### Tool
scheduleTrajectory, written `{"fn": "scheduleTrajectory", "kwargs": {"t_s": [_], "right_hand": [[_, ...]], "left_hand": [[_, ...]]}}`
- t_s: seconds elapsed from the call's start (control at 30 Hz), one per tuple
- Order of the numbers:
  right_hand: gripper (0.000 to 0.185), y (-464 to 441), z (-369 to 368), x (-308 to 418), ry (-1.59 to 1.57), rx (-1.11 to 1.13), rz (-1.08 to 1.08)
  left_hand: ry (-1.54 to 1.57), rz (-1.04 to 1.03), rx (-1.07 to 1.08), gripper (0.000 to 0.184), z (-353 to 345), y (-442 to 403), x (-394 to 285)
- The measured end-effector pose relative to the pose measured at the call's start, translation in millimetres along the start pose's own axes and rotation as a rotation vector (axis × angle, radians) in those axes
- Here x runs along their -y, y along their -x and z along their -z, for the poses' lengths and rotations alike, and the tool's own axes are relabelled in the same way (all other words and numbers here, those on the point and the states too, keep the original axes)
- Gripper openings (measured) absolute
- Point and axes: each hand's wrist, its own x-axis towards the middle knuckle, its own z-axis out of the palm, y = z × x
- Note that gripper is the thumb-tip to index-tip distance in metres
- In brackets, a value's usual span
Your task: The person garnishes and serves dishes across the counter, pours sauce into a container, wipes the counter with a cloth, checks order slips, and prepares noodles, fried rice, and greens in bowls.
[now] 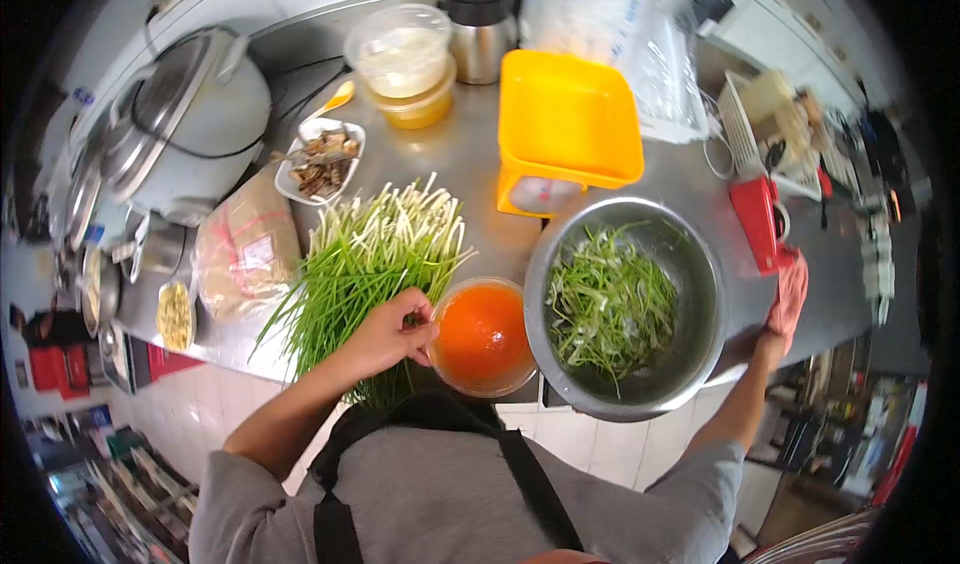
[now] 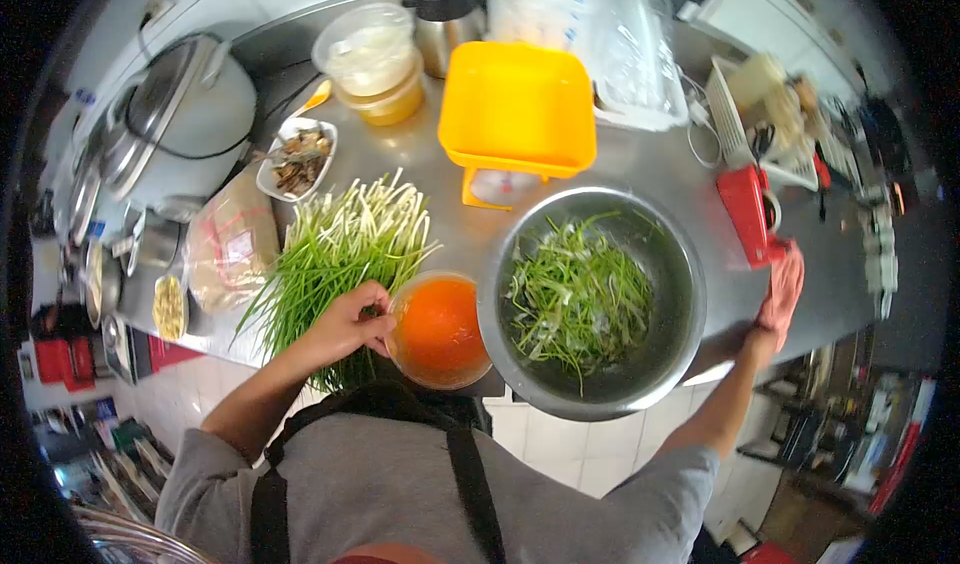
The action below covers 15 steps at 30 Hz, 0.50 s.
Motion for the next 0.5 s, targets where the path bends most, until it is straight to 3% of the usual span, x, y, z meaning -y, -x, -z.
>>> {"fn": "scheduleTrajectory", "kwargs": {"t_s": [0.03, 0.1, 0.13, 0.17, 0.2, 0.23, 0.3, 0.4, 0.43, 0.5], "right_hand": [[0.043, -13.0, 7.8, -15.4, -0.147, 0.0, -0.11], [0.04, -44.2, 31.5, -39.3, -0.799, -0.022, -0.367], [0.04, -58.7, 49.0, -37.4, -1.123, -0.023, -0.497], [0.042, -74.0, 65.1, -27.1, -1.447, -0.015, -0.632], [0.053, -49.3, 129.6, 36.8, -1.614, 0.045, -0.506], [0.052, -54.3, 163.0, 43.2, -1.844, 0.242, -0.123], [0.041, 37.6, 288.9, 204.9, -1.749, 0.486, 0.495], [0.052, 83.5, 379.6, 297.8, -1.981, 0.55, 0.61], [0.056, 104.2, 398.6, 329.4, -2.013, 0.48, 0.594], [0.063, 199.3, 418.5, 429.5, -1.809, 0.161, 0.502]], "left_hand": [[-0.122, 0.011, -0.002, 0.017, 1.4, 0.2, -12.5], [-0.368, 0.04, 0.01, 0.019, 8.2, 3.4, -44.5], [-0.587, -0.197, -0.099, 0.017, 14.4, -0.6, -46.8], [-0.57, -0.269, -0.118, 0.016, 19.0, -2.5, -58.3], [-0.553, -0.34, -0.137, 0.015, 21.1, -1.8, -77.8], [-0.537, -0.413, -0.155, 0.015, 23.0, -1.2, -97.4], [-0.484, -0.621, -0.044, 0.018, 25.5, -1.9, -132.2], [-0.251, -0.941, 0.14, 0.04, 7.3, -3.1, -175.1], [-0.161, -1.019, 0.204, 0.05, -1.2, -4.9, -187.3], [0.142, -0.961, 0.322, 0.07, -18.4, 1.6, -210.0]]}}
